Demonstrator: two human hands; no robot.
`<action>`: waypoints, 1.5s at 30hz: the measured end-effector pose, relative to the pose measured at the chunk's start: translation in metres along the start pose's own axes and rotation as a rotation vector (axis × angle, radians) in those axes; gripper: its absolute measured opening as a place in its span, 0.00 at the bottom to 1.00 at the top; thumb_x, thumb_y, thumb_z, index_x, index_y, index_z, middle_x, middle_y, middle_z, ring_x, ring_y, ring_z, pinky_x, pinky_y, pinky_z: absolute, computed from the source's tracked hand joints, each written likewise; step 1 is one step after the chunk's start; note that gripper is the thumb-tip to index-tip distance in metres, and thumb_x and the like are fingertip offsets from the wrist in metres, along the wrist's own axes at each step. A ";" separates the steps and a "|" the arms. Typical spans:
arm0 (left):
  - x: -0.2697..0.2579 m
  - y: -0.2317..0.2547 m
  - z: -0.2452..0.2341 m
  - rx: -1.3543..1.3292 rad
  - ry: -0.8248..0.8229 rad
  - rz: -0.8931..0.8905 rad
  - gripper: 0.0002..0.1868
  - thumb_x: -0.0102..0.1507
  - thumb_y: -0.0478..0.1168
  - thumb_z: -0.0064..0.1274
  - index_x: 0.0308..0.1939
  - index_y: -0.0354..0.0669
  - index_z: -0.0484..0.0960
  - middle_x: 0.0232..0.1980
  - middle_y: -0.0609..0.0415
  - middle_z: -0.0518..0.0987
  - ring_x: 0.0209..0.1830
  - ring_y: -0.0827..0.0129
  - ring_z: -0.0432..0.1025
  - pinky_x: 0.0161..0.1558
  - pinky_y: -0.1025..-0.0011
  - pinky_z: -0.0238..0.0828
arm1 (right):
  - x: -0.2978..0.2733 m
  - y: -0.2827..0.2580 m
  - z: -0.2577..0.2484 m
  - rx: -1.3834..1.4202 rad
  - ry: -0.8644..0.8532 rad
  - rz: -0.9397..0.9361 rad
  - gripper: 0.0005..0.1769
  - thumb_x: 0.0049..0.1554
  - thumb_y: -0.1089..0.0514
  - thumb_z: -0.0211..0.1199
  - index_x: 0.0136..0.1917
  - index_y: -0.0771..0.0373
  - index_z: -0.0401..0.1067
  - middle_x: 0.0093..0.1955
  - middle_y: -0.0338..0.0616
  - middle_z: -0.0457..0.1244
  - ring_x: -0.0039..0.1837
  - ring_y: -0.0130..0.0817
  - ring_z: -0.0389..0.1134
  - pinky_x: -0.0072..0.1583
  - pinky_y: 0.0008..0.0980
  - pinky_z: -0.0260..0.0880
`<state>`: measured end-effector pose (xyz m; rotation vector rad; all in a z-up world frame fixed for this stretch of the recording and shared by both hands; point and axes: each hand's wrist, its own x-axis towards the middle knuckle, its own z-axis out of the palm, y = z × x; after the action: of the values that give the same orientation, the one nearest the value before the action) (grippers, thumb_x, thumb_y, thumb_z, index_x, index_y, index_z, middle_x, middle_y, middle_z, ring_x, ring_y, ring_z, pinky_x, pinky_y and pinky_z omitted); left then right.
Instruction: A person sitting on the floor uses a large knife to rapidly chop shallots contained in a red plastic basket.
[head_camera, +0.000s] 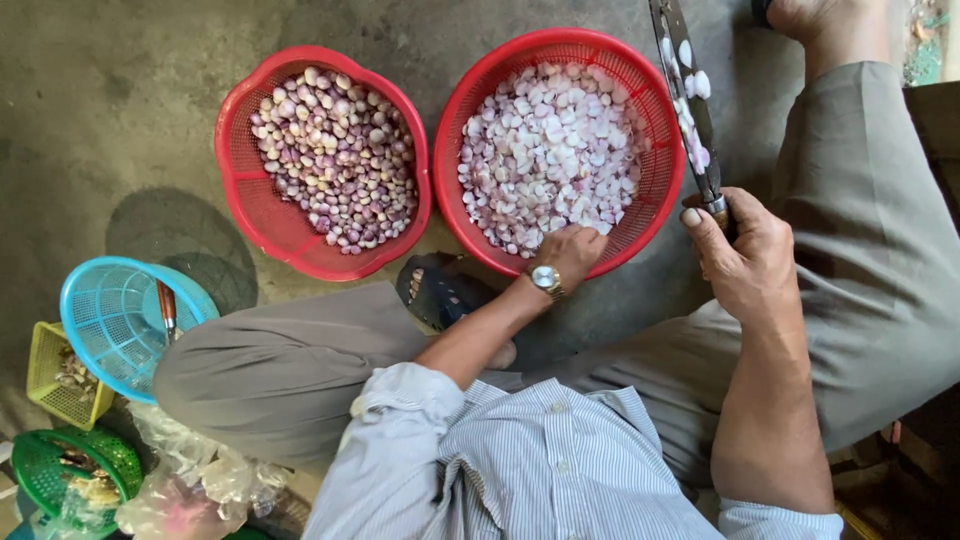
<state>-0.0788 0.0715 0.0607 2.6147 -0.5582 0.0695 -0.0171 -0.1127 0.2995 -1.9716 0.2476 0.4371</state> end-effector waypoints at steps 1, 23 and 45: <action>-0.005 -0.009 0.002 -0.008 0.002 0.024 0.04 0.59 0.33 0.50 0.29 0.45 0.74 0.28 0.54 0.71 0.26 0.62 0.70 0.27 0.62 0.70 | 0.000 -0.001 0.000 -0.001 0.001 -0.008 0.06 0.67 0.62 0.62 0.53 0.68 0.70 0.31 0.36 0.55 0.30 0.24 0.53 0.32 0.25 0.54; -0.033 -0.121 -0.037 0.335 -0.700 -0.217 0.09 0.53 0.46 0.64 0.34 0.49 0.89 0.33 0.48 0.85 0.35 0.54 0.79 0.36 0.56 0.75 | -0.004 -0.003 -0.007 0.023 0.022 -0.050 0.03 0.69 0.65 0.60 0.55 0.69 0.70 0.33 0.37 0.57 0.31 0.23 0.53 0.34 0.23 0.53; -0.016 -0.082 -0.033 0.306 -0.814 -0.410 0.11 0.61 0.41 0.51 0.35 0.45 0.89 0.35 0.51 0.86 0.43 0.55 0.82 0.43 0.57 0.78 | 0.004 0.028 -0.009 0.043 0.028 -0.176 0.06 0.69 0.62 0.64 0.54 0.68 0.75 0.25 0.47 0.58 0.26 0.31 0.61 0.34 0.29 0.62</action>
<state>-0.0597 0.1587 0.0531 2.9307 -0.2512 -1.1553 -0.0224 -0.1326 0.2777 -1.9392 0.0983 0.2884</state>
